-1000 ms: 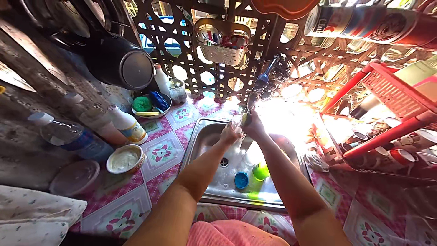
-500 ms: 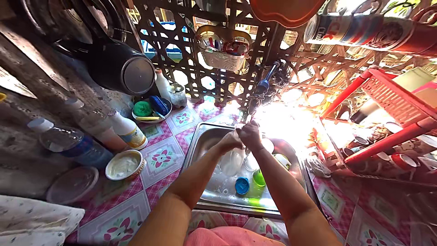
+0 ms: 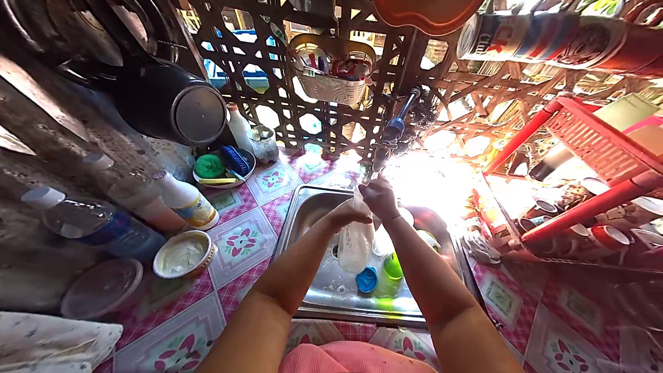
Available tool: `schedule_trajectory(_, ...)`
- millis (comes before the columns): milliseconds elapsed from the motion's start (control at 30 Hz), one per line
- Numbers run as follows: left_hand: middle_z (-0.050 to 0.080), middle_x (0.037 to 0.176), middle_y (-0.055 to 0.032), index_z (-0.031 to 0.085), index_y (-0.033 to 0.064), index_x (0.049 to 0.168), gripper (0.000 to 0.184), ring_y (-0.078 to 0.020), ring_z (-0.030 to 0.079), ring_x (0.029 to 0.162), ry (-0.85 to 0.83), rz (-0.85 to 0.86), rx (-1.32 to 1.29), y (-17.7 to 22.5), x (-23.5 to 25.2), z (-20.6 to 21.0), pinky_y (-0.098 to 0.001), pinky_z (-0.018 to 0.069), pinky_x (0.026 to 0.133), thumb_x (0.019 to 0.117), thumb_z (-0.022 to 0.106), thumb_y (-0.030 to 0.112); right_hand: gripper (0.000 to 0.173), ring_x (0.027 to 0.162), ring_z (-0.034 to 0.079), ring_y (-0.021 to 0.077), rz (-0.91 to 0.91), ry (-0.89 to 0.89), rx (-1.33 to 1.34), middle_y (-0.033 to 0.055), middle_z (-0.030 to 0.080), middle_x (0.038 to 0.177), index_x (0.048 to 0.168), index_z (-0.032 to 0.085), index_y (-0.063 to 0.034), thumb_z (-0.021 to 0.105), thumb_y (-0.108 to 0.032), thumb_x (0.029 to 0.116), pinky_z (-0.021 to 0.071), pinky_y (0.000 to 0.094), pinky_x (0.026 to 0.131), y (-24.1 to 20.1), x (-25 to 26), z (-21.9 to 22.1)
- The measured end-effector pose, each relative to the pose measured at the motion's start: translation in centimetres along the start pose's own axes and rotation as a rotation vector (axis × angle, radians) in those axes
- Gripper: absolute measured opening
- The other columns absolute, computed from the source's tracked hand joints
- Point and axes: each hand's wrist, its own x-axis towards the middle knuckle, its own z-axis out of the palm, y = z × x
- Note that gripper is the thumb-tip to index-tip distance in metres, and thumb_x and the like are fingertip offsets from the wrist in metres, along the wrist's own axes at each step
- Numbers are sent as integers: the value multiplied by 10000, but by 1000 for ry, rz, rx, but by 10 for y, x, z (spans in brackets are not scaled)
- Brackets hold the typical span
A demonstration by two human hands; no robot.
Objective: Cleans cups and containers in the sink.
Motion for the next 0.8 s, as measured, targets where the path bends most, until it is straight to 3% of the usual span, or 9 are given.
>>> schedule_trajectory(67,667,1231,-152,545,-1,1362,727,-206,632,1162,208,36,248,-4,10,12,-413,506,1034,751,862,234,375,956,667,379,39,55,-169,186,695,833,722,684,27,649,-270,949,511,571,896,-1,-1,6)
schedule_trajectory(167,653,1260,-234,486,-20,1433,626,-341,622,1213,460,-31,498,-4,21,31,-534,470,1060,934,685,302,377,946,681,361,20,106,-338,146,717,818,714,707,-21,639,-308,949,499,575,886,-12,-3,14)
schedule_trajectory(333,665,1165,-132,526,-20,1318,695,-168,648,1070,85,54,12,-2,9,2,-375,548,941,693,830,19,368,752,659,328,-298,157,-95,126,647,665,597,619,-17,706,-251,867,524,550,784,12,3,16)
schedule_trajectory(400,661,1191,-131,507,-2,1359,732,-173,639,1100,75,41,80,-1,10,1,-387,535,966,708,837,59,370,752,658,318,-300,197,-140,112,640,654,590,607,-32,679,-250,880,524,545,797,15,1,19)
schedule_trajectory(500,653,1236,-234,464,-25,1429,692,-331,630,1180,359,95,448,-4,19,15,-532,489,1026,867,761,248,329,836,672,360,-198,246,-269,131,680,718,639,662,-32,692,-249,884,506,562,824,3,-3,22)
schedule_trajectory(600,633,1264,-198,450,-38,1422,801,-242,626,1170,391,229,164,-12,18,17,-424,516,1023,785,849,240,260,1042,637,340,150,224,190,246,679,1038,1024,682,117,558,-110,998,496,492,971,-6,-7,19)
schedule_trajectory(667,629,1264,-178,397,-33,1442,839,-201,643,1140,302,272,-131,-13,14,15,-376,546,996,746,847,93,405,1004,612,219,484,232,579,154,643,1146,1298,580,-13,367,-293,1097,520,440,875,-5,-3,14)
schedule_trajectory(733,584,1332,-168,346,-9,1483,838,-187,601,1183,270,311,-240,-14,11,14,-358,513,1015,774,776,107,503,960,621,188,637,202,777,101,652,1126,1350,572,-107,341,-472,1092,533,432,830,-1,0,14)
schedule_trajectory(800,535,1420,-180,317,8,1524,820,-202,549,1279,349,325,-174,-11,12,14,-367,468,1081,850,748,188,495,1020,633,208,577,210,751,138,655,1165,1341,574,-60,347,-430,1103,534,433,883,-2,-4,23)
